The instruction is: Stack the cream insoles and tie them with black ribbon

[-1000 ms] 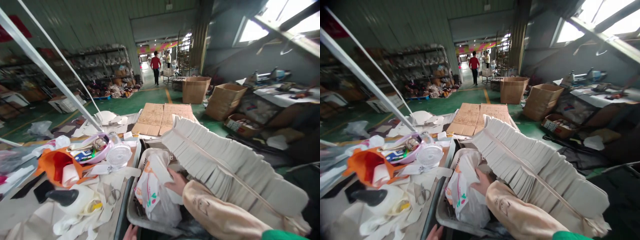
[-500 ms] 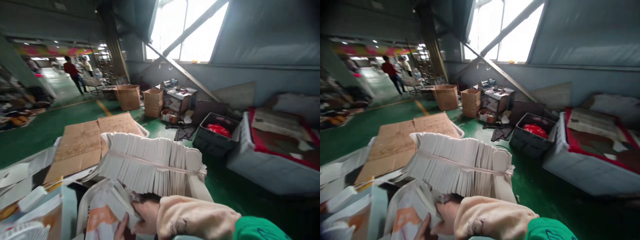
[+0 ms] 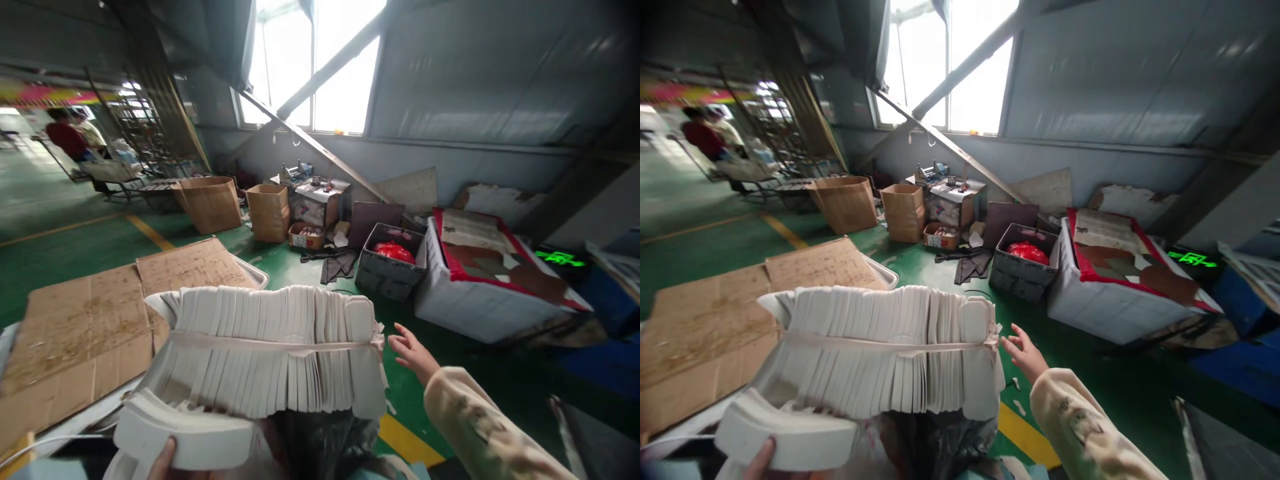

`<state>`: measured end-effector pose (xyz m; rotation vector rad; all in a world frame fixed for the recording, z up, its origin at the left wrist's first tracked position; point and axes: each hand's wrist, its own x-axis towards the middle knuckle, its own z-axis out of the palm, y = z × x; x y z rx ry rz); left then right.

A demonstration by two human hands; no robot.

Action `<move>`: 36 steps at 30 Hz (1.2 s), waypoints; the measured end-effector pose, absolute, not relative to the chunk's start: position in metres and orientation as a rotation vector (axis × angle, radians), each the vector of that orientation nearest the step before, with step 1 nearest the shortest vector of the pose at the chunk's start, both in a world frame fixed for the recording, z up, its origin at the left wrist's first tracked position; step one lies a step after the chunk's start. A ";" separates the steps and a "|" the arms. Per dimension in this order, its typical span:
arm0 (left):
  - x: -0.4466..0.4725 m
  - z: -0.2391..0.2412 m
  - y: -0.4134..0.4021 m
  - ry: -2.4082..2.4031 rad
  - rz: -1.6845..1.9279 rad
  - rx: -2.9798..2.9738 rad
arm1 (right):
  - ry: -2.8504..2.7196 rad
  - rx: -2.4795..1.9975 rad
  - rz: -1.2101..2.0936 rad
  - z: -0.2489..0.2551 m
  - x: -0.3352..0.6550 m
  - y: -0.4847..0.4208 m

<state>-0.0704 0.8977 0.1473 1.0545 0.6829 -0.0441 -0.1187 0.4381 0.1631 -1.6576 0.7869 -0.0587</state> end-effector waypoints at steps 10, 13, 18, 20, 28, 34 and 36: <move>-0.045 0.187 0.868 0.775 0.070 0.800 | 0.501 -1.672 0.016 0.105 -0.078 0.408; -0.047 0.181 0.866 0.753 0.094 0.824 | 0.394 -1.534 -0.001 0.090 -0.082 0.399; -0.054 0.178 0.859 0.726 0.114 0.932 | 0.204 -1.805 -0.276 0.083 -0.099 0.409; -0.055 0.179 0.854 0.734 0.114 0.955 | 0.119 -2.005 -0.406 0.084 -0.103 0.413; -0.049 0.181 0.862 0.813 0.085 0.936 | -0.132 -2.198 -0.766 0.066 -0.100 0.410; -0.053 0.190 0.892 0.719 0.181 0.983 | 0.059 -2.047 -0.350 0.066 -0.080 0.401; -0.051 0.191 0.908 0.690 0.296 0.958 | 0.225 -1.970 -0.293 0.083 -0.072 0.402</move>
